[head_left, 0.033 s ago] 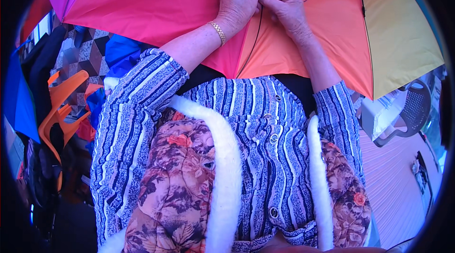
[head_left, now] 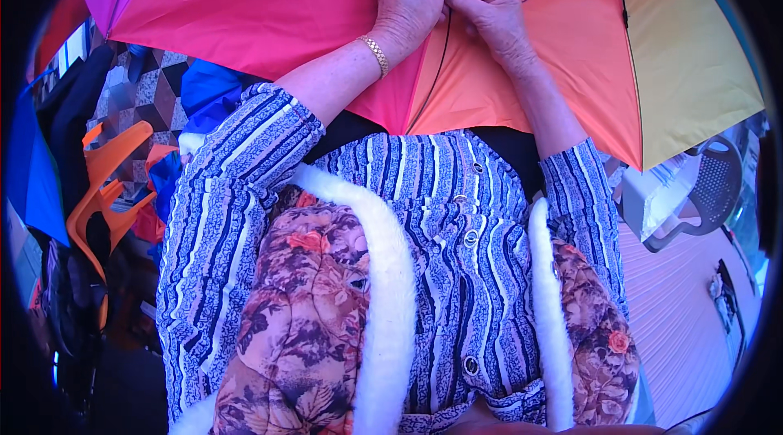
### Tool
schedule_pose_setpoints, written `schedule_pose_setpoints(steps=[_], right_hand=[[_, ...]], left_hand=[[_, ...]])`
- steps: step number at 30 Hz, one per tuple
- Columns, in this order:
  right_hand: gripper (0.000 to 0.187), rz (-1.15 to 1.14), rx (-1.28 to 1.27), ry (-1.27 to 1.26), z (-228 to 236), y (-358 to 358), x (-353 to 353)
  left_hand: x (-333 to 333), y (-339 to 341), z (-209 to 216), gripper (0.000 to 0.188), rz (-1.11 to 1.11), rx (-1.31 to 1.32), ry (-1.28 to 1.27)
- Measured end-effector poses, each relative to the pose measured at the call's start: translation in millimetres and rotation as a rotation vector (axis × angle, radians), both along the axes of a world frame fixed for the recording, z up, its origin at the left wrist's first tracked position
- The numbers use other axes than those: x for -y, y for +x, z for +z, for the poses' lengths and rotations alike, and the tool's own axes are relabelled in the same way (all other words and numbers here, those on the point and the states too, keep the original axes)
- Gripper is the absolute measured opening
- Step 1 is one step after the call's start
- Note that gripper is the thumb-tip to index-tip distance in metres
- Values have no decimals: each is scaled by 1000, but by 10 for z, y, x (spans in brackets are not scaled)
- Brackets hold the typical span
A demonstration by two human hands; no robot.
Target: Marking and repairing the internal structure of a rainbow-colored umbrella using a marker and thread.
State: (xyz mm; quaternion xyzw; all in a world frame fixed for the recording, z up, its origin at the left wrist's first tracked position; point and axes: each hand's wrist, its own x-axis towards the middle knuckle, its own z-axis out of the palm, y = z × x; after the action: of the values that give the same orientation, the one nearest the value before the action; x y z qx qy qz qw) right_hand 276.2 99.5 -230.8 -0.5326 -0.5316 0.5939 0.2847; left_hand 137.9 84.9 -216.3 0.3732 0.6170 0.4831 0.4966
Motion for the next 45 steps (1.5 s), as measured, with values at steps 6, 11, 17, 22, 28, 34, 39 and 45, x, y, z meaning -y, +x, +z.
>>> schedule_pose_setpoints(steps=[6,11,17,22,28,34,39,45], right_hand=[[17,74,27,120,172,62,-43],[24,182,255,205,333,177,-66],[17,245,511,831,394,366,-206],[10,269,681,999,579,386,-303],[6,238,710,1029,431,319,-369],[11,307,732,444,366,341,-478],[13,257,642,227,505,411,-245],[9,160,681,1102,404,352,-365]], left_hand=[[-108,38,92,9,-59,10,-68],[-132,36,90,8,-84,72,-78],[-195,97,132,8,-84,128,-148],[-234,137,135,8,-101,160,-181],[-231,130,137,8,-115,218,-194],[-244,172,96,8,-105,237,-198],[-270,218,149,8,-94,187,-213],[-296,258,-38,8,-113,201,-172]])
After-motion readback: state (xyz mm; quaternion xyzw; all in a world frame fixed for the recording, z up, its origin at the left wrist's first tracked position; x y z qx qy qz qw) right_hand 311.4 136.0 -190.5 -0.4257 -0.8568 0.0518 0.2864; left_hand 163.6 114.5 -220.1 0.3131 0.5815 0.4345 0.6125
